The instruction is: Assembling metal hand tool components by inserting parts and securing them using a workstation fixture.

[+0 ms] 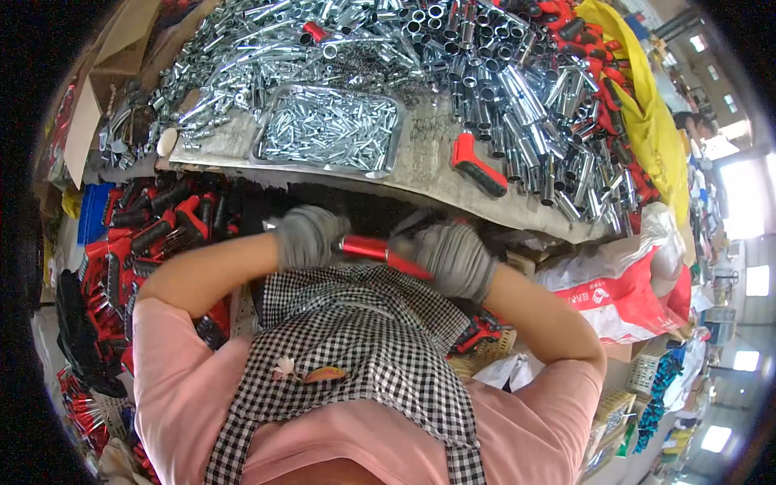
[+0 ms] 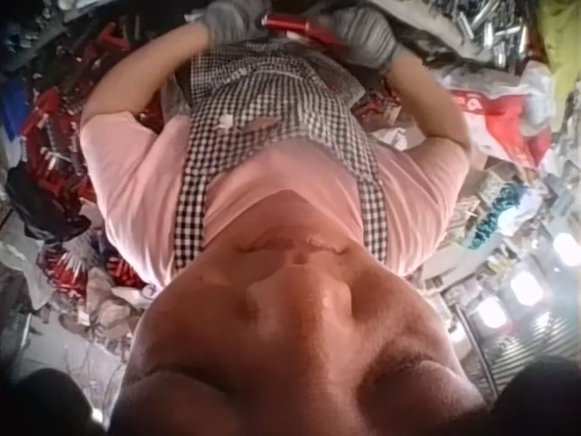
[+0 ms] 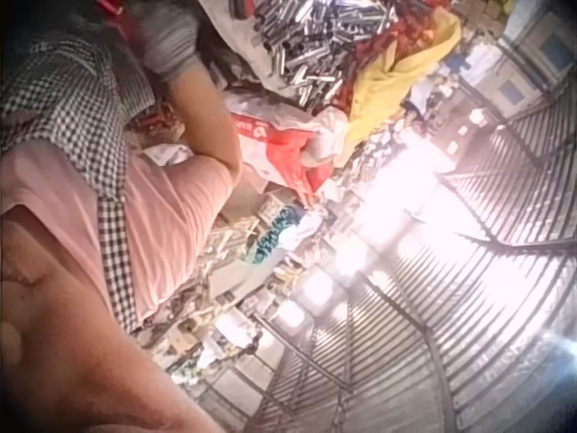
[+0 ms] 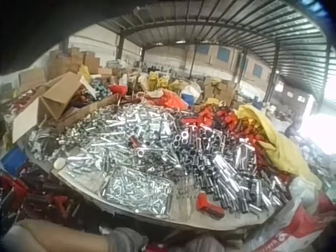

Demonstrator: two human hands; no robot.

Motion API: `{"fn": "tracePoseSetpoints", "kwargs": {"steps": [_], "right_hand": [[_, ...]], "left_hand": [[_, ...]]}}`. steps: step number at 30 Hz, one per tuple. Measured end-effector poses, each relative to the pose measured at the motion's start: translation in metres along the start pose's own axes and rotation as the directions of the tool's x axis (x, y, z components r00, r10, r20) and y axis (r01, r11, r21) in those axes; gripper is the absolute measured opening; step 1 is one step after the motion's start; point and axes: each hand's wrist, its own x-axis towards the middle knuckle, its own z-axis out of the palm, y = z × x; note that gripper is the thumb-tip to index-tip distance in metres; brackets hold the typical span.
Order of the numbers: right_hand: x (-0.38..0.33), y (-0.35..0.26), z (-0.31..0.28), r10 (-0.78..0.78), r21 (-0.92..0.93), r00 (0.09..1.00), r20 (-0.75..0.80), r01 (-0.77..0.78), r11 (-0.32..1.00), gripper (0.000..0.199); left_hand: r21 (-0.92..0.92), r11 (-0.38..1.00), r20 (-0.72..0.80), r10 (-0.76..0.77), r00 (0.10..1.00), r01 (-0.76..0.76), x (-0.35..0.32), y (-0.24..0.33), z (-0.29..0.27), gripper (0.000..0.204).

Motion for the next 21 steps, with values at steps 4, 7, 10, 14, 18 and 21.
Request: {"fn": "tracePoseSetpoints", "kwargs": {"steps": [4,7,10,14,18,21], "right_hand": [[0.002,-0.008,-0.014,-0.641,-0.515,0.736,0.216,0.644,0.566,0.047],[-0.021,-0.001,0.021,-0.189,-0.154,0.981,0.047,0.194,0.969,0.051],[-0.014,-0.002,0.016,-0.155,-0.154,0.986,0.067,0.164,0.974,0.042],[-0.001,-0.019,-0.02,-0.229,-0.67,0.9,0.371,0.43,0.605,0.031],[-0.02,-0.001,0.027,0.01,-0.068,0.981,0.192,0.003,0.998,0.036],[-0.02,0.009,0.043,0.207,0.409,0.96,0.191,-0.269,0.872,0.039]], "left_hand": [[-0.572,0.82,0.292,0.175,0.94,0.025,-0.004,0.006,0.035,0.048],[0.129,0.986,0.123,-0.117,0.986,0.101,0.007,0.009,0.012,0.045],[0.349,0.931,-0.354,0.021,0.935,0.111,0.009,0.0,0.013,0.024],[-0.224,0.974,0.133,0.059,0.989,-0.028,0.006,0.002,0.015,0.038],[-0.451,0.772,-0.297,0.344,0.891,-0.448,0.005,-0.002,0.08,0.035],[0.176,0.975,-0.081,-0.124,0.989,0.137,0.01,0.002,0.031,0.04]]}}
